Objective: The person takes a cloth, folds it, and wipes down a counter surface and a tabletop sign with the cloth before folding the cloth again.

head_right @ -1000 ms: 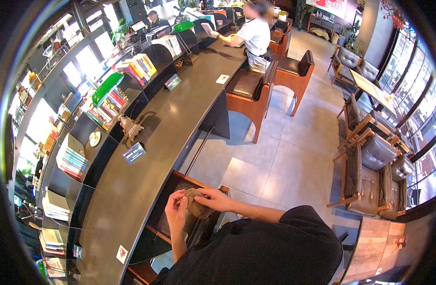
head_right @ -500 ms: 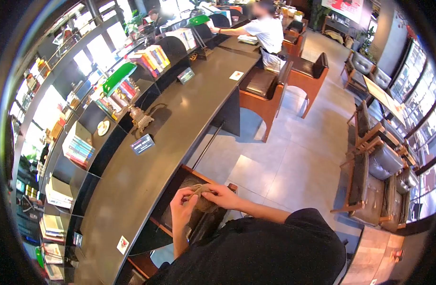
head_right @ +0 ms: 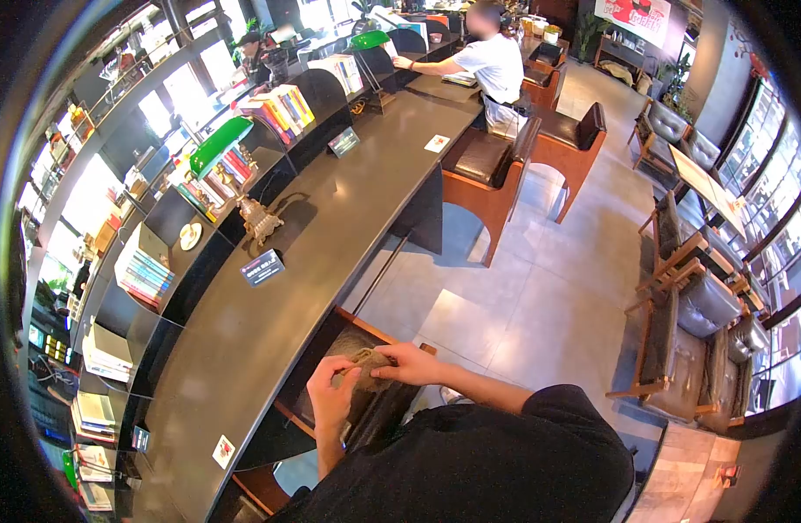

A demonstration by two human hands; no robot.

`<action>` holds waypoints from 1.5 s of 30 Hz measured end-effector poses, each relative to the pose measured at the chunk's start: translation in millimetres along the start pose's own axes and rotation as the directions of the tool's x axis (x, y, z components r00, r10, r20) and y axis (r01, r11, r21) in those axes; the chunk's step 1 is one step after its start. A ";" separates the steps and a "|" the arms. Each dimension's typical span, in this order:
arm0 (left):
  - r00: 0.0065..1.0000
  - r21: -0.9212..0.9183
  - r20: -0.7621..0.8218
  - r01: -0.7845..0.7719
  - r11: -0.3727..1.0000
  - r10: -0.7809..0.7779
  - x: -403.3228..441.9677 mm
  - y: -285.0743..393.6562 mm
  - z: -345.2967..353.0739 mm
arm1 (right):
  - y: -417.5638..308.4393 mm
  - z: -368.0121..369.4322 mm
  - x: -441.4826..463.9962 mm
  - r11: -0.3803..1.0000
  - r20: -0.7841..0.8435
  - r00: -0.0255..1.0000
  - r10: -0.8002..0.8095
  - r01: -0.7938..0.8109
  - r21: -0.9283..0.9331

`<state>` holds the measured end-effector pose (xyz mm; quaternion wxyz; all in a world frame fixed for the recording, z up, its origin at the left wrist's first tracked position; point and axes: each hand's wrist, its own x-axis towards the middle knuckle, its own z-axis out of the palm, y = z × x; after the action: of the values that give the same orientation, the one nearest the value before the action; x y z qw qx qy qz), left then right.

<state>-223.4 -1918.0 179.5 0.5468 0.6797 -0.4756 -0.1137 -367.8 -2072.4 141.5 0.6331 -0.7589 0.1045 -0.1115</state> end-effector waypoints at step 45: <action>0.987 -0.089 -0.024 0.153 0.984 -0.156 3.1 -0.1 18.0 | 17.4 1.2 -6.8 0.981 -0.045 0.998 0.054 -0.044 0.190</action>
<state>-233.9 -1931.9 173.8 0.5725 0.6919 -0.4074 -0.1657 -374.3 -2072.3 123.9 0.7021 -0.6894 0.1278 -0.1242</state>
